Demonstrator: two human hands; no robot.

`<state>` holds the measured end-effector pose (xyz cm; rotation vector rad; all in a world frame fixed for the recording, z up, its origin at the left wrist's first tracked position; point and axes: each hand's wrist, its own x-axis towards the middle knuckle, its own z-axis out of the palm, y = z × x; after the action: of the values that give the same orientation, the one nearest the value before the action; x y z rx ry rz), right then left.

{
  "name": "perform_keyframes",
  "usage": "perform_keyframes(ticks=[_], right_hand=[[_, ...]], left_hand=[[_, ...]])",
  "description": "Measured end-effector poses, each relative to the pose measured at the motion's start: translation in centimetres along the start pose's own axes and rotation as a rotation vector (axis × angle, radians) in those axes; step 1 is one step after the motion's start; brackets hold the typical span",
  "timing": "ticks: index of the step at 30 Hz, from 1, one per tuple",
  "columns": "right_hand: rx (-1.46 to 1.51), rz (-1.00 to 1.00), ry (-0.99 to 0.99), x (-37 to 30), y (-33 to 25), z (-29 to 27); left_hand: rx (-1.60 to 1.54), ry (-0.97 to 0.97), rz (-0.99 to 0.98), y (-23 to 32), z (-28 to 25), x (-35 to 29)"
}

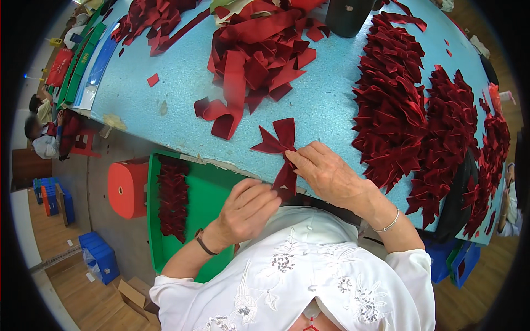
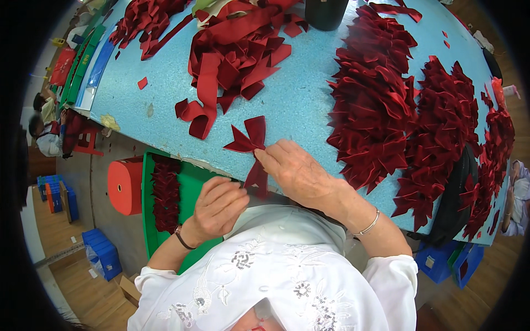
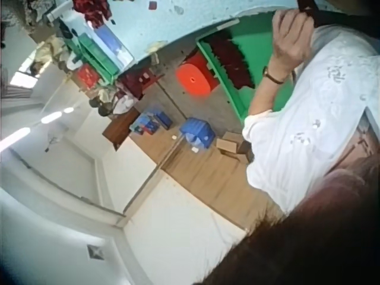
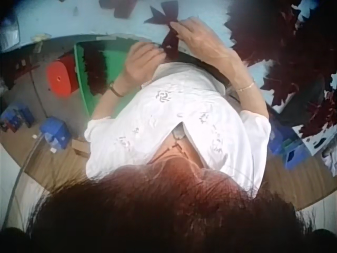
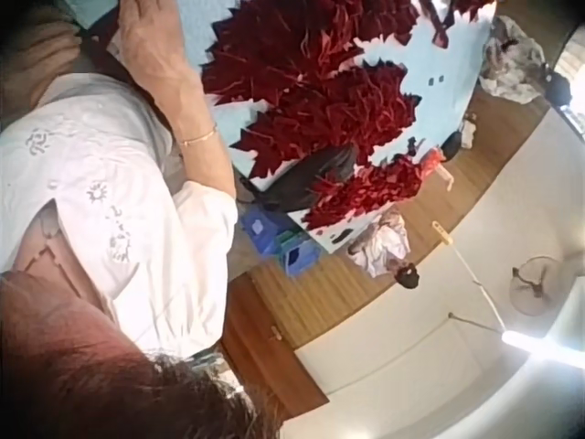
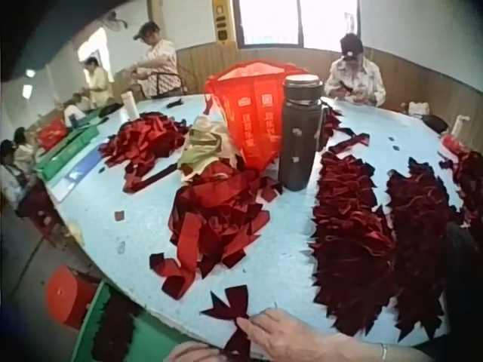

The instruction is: Assembling red ribbon bows by hand at a factory workbench by folding fabric strips and securing them.

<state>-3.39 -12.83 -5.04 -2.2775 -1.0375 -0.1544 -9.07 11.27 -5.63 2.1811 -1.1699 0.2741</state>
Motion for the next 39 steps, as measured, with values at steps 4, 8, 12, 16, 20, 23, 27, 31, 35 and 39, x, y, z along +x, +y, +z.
perform_keyframes(ticks=[4, 8, 12, 16, 20, 23, 27, 31, 35, 39], right_hand=[[-0.011, -0.014, -0.001, 0.2, 0.2, 0.0], [-0.001, -0.01, 0.004, 0.4, -0.1, 0.0], [-0.018, -0.007, 0.003, 0.2, -0.1, -0.4], [-0.008, 0.02, -0.007, 0.0, -0.3, -0.6], [0.072, 0.048, 0.064, -0.1, -0.4, -2.2], [0.138, 0.043, 0.195, -0.9, -0.4, -3.9], [0.177, 0.177, 0.375, -2.4, -0.1, -5.1], [0.302, 0.254, 0.369, -3.1, -1.5, -4.8], [0.463, 0.204, 0.311, -2.3, -2.2, -3.1], [0.469, 0.127, 0.267, -2.1, -1.9, -2.1]], left_hand=[[0.088, 0.032, -0.043, 0.1, 0.7, 2.7], [0.143, -0.01, -0.093, 0.0, 1.5, 2.1], [0.143, -0.035, -0.036, 0.0, 0.1, 1.7], [-0.018, -0.006, -0.015, -0.2, -0.8, 1.9], [0.057, 0.191, -0.206, -1.0, -1.3, 4.2], [0.064, 0.37, -0.331, -1.8, -1.7, 5.6], [-0.014, 0.38, -0.293, -1.8, -1.5, 7.5], [-0.128, 0.257, -0.236, -1.4, -0.4, 9.2], [-0.201, 0.147, -0.235, -2.6, 1.2, 9.7], [-0.348, 0.096, -0.467, -3.5, 1.9, 9.7]])
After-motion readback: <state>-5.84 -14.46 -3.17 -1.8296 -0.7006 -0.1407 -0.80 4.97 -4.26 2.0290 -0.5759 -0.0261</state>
